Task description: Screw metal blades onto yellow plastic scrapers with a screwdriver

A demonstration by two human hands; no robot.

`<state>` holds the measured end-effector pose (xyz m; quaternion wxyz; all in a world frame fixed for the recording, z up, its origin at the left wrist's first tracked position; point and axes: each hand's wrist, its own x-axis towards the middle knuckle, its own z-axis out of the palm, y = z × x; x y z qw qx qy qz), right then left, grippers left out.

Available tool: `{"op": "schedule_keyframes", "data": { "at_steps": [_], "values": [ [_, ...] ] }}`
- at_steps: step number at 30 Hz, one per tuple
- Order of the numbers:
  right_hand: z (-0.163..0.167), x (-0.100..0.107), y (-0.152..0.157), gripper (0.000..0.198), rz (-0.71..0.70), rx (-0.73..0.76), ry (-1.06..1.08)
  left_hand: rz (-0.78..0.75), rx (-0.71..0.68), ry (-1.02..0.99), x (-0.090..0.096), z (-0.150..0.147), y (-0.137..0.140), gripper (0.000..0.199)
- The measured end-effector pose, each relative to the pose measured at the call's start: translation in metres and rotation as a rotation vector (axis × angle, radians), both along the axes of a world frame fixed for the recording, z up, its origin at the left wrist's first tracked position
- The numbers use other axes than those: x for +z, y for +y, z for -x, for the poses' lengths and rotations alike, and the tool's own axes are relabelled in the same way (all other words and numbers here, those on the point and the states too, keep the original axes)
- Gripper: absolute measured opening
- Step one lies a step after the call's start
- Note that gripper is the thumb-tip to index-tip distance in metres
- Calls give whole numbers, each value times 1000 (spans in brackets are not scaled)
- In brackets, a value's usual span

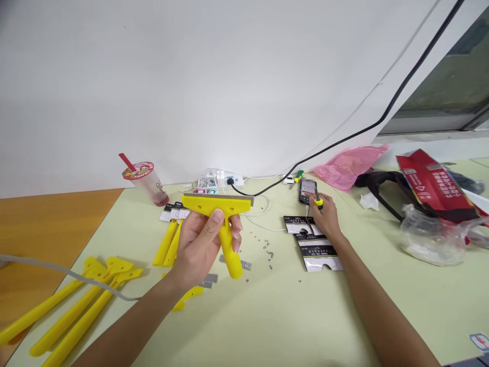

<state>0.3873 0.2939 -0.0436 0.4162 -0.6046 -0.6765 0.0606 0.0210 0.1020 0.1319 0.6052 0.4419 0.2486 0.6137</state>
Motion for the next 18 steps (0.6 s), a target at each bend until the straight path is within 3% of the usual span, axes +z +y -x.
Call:
{"op": "schedule_keyframes", "data": {
  "at_steps": [6, 11, 15, 18],
  "values": [
    [3, 11, -12, 57, 20, -74, 88, 77, 25, -58, -6, 1, 9, 30],
    [5, 15, -21, 54, -26, -29, 97, 141, 51, -26, -16, -8, 20, 34],
    [10, 20, -35, 52, -62, 27, 107, 265, 90, 14, -38, -18, 17, 42],
    [16, 25, -44, 52, -45, 81, 107, 414, 99, 10, -63, -21, -1, 47]
  ]
}}
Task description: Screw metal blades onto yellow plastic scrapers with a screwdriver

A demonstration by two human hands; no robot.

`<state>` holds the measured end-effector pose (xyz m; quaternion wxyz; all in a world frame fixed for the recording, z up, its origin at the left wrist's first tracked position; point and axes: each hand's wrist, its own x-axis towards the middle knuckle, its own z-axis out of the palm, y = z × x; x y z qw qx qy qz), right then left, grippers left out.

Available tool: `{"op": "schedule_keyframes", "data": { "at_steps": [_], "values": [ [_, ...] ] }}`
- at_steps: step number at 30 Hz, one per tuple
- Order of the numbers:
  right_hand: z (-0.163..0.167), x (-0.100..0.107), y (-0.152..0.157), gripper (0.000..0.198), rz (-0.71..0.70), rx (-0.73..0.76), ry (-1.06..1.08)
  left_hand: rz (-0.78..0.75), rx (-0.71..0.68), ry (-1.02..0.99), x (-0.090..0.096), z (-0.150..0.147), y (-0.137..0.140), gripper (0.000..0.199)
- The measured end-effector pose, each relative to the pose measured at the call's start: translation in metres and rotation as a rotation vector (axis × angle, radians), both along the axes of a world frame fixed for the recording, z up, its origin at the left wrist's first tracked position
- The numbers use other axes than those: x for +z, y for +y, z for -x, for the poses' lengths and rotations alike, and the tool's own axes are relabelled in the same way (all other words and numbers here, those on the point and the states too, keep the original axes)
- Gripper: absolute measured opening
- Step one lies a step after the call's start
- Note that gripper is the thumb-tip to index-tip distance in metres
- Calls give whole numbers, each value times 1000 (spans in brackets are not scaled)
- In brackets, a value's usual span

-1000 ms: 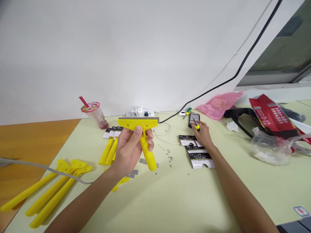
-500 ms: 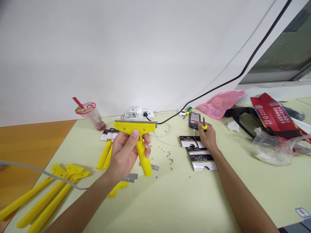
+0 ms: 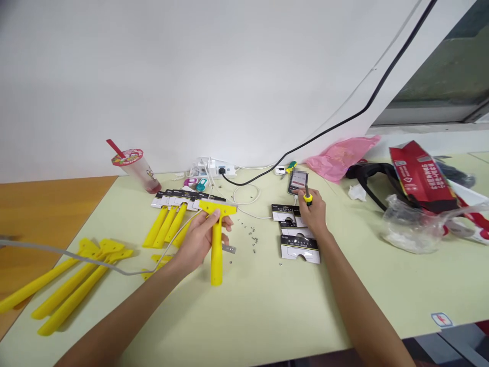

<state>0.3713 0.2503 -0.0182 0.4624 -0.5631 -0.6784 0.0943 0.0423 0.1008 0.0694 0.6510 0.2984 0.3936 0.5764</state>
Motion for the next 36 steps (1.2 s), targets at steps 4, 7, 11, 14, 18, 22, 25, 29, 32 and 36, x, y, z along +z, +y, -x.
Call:
{"op": "schedule_keyframes", "data": {
  "at_steps": [4, 7, 11, 14, 18, 22, 25, 29, 32, 36],
  "values": [
    [11, 10, -8, 53, 50, 82, -32, 178, -25, -18, -34, 6, -35, 46],
    [23, 19, -17, 55, 140, 128, -50, 208, -38, -32, -52, 16, -55, 46],
    [45, 32, -39, 50, 274, 256, -83, 221, -51, -72, -64, 29, -64, 46],
    [64, 37, -58, 45, 403, 362, -136, 218, -24, -116, -65, 34, -65, 48],
    [81, 34, -75, 42, 564, 435, -152, 212, -12, -133, -66, 36, -66, 51],
    [88, 27, -78, 36, 638, 486, -167, 214, -29, -136, -69, 36, -65, 53],
    [92, 24, -76, 30, 624, 503, -174, 213, -35, -140, -72, 36, -65, 52],
    [96, 18, -75, 30, 606, 516, -143, 235, -37, -142, -71, 35, -63, 47],
    [96, 10, -78, 27, 548, 515, -162, 228, -22, -124, -69, 34, -62, 47],
    [95, 3, -83, 23, 472, 508, -148, 222, -8, -103, -69, 35, -62, 47]
  ]
}}
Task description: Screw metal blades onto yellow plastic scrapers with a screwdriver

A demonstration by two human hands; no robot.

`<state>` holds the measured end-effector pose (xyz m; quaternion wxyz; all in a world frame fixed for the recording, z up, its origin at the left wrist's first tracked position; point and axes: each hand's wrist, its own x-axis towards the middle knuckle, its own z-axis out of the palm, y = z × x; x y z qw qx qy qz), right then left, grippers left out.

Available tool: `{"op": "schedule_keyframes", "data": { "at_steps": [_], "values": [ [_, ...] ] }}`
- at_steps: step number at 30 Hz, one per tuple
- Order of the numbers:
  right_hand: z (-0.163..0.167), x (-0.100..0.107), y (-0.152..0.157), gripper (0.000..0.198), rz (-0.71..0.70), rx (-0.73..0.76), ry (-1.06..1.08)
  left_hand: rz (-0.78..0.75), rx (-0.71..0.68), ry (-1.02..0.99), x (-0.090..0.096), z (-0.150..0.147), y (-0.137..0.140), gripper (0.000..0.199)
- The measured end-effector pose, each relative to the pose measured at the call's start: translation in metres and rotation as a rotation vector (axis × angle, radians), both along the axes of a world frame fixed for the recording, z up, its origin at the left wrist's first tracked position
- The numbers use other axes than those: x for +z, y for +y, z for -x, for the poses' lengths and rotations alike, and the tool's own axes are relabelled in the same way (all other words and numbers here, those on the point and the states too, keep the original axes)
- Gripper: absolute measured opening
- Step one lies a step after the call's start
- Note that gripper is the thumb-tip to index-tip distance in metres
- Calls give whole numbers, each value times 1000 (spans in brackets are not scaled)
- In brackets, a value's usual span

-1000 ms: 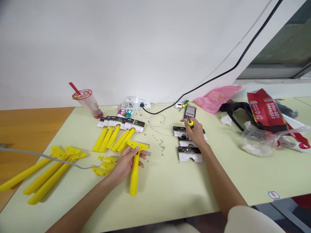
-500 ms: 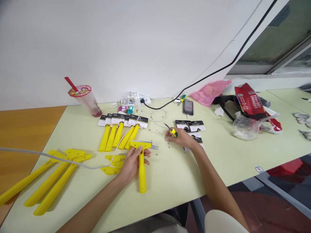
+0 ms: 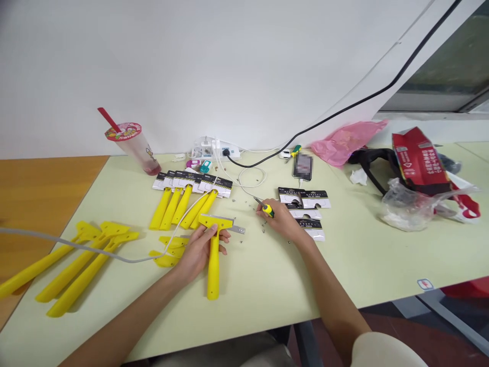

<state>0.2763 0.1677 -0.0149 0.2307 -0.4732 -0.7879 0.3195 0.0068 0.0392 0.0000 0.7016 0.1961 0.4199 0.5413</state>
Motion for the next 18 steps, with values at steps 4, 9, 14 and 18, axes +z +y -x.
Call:
{"op": "schedule_keyframes", "data": {
  "at_steps": [4, 9, 14, 18],
  "values": [
    [5, 2, -8, 35, -37, -38, 166, -27, -9, 4, -3, 2, -2, 46],
    [15, 7, -17, 52, -56, -107, 342, -76, -39, 5, -3, 2, -5, 50],
    [18, 13, -21, 57, -59, -147, 416, -66, -12, -5, -4, 3, -7, 39],
    [19, 17, -24, 55, 40, -164, 549, -89, 2, 0, -7, 2, -6, 32]
  ]
}}
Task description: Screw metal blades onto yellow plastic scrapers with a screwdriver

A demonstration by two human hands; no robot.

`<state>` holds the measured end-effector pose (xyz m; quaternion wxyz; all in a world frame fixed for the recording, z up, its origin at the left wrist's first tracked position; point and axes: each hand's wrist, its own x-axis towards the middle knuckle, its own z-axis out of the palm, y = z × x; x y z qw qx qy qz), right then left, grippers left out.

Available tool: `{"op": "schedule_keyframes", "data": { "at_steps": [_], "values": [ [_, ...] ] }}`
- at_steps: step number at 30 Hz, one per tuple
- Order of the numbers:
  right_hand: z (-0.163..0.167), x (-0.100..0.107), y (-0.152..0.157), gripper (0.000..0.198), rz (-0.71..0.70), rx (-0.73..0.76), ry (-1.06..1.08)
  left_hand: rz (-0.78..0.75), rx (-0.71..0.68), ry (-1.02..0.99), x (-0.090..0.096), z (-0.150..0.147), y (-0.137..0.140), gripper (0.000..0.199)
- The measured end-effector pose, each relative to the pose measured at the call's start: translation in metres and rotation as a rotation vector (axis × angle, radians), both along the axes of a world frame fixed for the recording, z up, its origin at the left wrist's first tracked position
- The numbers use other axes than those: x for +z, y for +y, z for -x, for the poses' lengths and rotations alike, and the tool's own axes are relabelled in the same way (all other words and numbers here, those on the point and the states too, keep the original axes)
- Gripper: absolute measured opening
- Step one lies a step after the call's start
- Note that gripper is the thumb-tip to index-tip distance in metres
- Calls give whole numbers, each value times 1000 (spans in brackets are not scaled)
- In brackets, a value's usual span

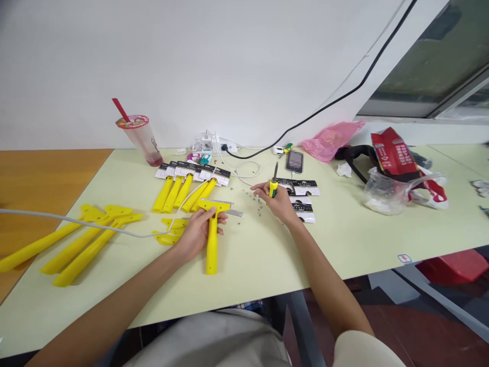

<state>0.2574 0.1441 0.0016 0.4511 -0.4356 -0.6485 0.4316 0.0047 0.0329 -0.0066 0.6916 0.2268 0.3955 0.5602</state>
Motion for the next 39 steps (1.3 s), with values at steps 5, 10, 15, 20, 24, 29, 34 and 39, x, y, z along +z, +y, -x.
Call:
{"op": "schedule_keyframes", "data": {
  "at_steps": [5, 10, 15, 20, 24, 29, 34, 39],
  "values": [
    [0, -1, 3, 54, 290, 51, 283, -36, 3, 13, -3, -2, 1, 28],
    [1, 1, 10, 56, 482, 54, 440, -41, 18, 24, -2, -3, 2, 23],
    [-3, 8, 8, 62, 446, 62, 413, -29, 29, 29, 2, -3, 2, 22],
    [-1, 16, -10, 48, 343, 252, 6, -29, 30, 49, 1, -4, 2, 25],
    [11, 20, -22, 38, 248, 326, -371, -62, 57, 79, -5, -6, 2, 28],
    [22, 15, -26, 41, 181, 392, -539, -64, 85, 101, -11, -8, 1, 32],
    [23, 11, -24, 33, 181, 445, -594, -62, 63, 102, -9, -7, 0, 35],
    [23, 15, -24, 29, 167, 451, -683, -65, 47, 89, -6, -8, -1, 38]
  ]
}}
